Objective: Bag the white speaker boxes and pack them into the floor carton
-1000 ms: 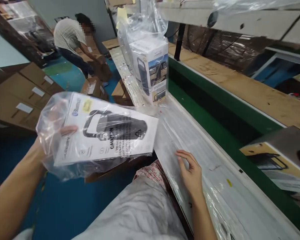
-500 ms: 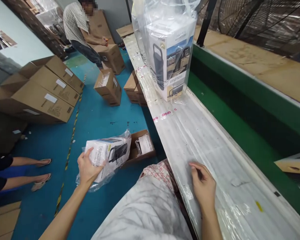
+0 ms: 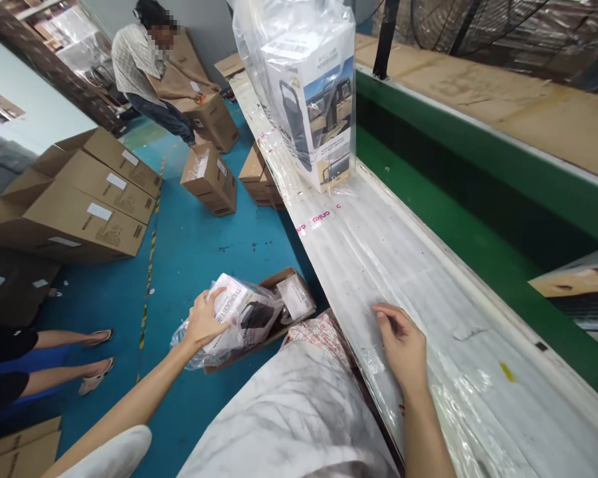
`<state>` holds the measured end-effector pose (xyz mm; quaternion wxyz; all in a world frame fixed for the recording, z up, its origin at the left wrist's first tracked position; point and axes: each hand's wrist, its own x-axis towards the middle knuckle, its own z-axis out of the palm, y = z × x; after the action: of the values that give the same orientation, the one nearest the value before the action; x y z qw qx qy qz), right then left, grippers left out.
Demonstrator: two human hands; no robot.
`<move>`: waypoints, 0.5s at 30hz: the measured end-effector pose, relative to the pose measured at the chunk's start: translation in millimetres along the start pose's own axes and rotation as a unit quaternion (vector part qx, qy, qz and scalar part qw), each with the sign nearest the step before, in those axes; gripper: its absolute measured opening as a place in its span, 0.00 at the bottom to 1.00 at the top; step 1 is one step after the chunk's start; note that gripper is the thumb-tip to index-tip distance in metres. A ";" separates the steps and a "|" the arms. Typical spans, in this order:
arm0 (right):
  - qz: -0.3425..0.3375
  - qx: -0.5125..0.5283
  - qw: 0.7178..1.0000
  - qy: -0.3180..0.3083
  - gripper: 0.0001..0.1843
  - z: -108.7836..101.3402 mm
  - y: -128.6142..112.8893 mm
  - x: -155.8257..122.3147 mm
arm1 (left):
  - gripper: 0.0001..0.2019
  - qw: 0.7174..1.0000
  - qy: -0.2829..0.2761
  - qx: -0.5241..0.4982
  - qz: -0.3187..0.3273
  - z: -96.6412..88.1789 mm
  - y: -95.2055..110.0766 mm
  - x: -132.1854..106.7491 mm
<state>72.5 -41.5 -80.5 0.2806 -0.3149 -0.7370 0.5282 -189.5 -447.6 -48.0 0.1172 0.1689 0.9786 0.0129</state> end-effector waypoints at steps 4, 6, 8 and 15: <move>0.001 0.009 1.000 -0.004 0.15 -0.2 -2.3 0.2 | 0.45 0.994 0.040 0.000 -0.104 -2.4 10.1 0.3; 0.002 0.013 1.000 -0.005 0.14 -0.5 -3.3 0.0 | 0.45 0.986 0.066 -0.010 -0.154 -6.7 12.9 1.0; 0.006 0.018 1.000 -0.006 0.15 -0.6 -3.2 -0.1 | 0.46 0.975 0.086 -0.034 -0.201 -7.3 18.1 5.7; 0.019 0.023 1.000 -0.010 0.15 -0.8 -1.0 0.2 | 0.47 0.899 0.078 -0.133 -0.409 42.0 44.1 42.9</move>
<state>72.8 -41.1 -79.3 0.2706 -0.3173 -0.7211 0.5533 -204.5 -392.3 -95.7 0.0572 -0.2649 0.9566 0.1070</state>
